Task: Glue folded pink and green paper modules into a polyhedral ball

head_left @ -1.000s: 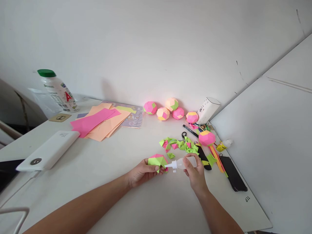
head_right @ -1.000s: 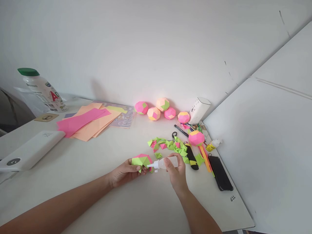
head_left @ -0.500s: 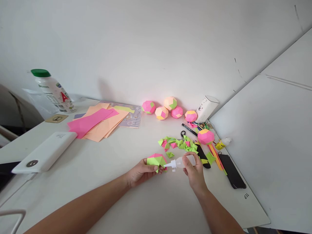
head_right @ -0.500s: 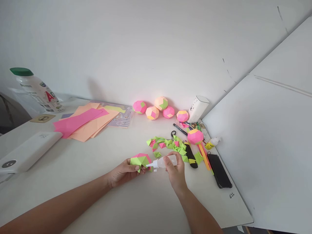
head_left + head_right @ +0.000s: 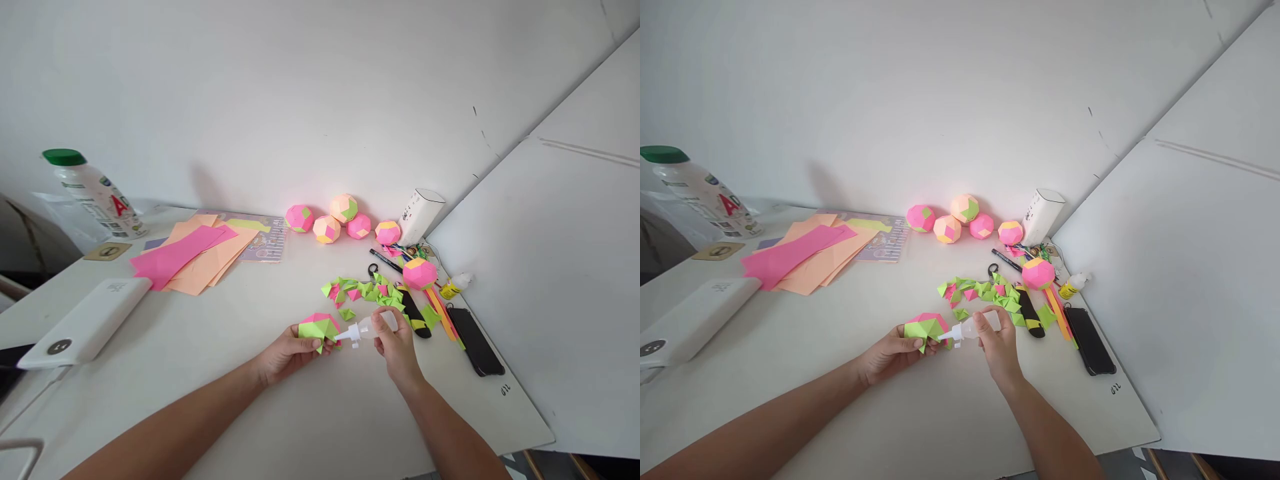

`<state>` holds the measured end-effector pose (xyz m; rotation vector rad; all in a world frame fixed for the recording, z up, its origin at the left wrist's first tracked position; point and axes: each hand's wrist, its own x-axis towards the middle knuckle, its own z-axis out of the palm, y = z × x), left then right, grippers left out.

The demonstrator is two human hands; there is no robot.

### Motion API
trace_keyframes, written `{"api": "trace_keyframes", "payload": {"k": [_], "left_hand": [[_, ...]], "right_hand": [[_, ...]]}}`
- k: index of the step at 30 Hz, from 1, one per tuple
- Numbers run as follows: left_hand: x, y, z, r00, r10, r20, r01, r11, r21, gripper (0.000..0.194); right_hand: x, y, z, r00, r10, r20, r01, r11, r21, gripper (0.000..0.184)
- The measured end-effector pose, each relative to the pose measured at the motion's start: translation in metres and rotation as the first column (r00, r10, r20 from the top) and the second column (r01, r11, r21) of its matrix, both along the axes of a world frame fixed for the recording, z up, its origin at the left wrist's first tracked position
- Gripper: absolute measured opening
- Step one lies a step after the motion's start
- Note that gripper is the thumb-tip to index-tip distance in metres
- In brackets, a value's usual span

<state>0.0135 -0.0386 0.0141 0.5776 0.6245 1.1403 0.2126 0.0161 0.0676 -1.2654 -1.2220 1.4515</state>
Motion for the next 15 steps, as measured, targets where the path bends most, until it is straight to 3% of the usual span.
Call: {"api": "trace_keyframes", "payload": {"k": [8,15], "left_hand": [[-0.0006,0.0007,-0.0044,0.999,-0.010,-0.033,0.012,0.999,0.038,0.010],[0.0000,-0.0011,0.0008,0.998,-0.010,-0.064,0.010,1.000,0.007,0.018]], "right_hand": [[-0.0005,0.0002,-0.0001,1.000,-0.010,-0.020,0.010,1.000,-0.008,0.036],[-0.0031,0.0024,-0.0010,0.999,0.018,-0.034,-0.020,0.998,-0.058,0.040]]}}
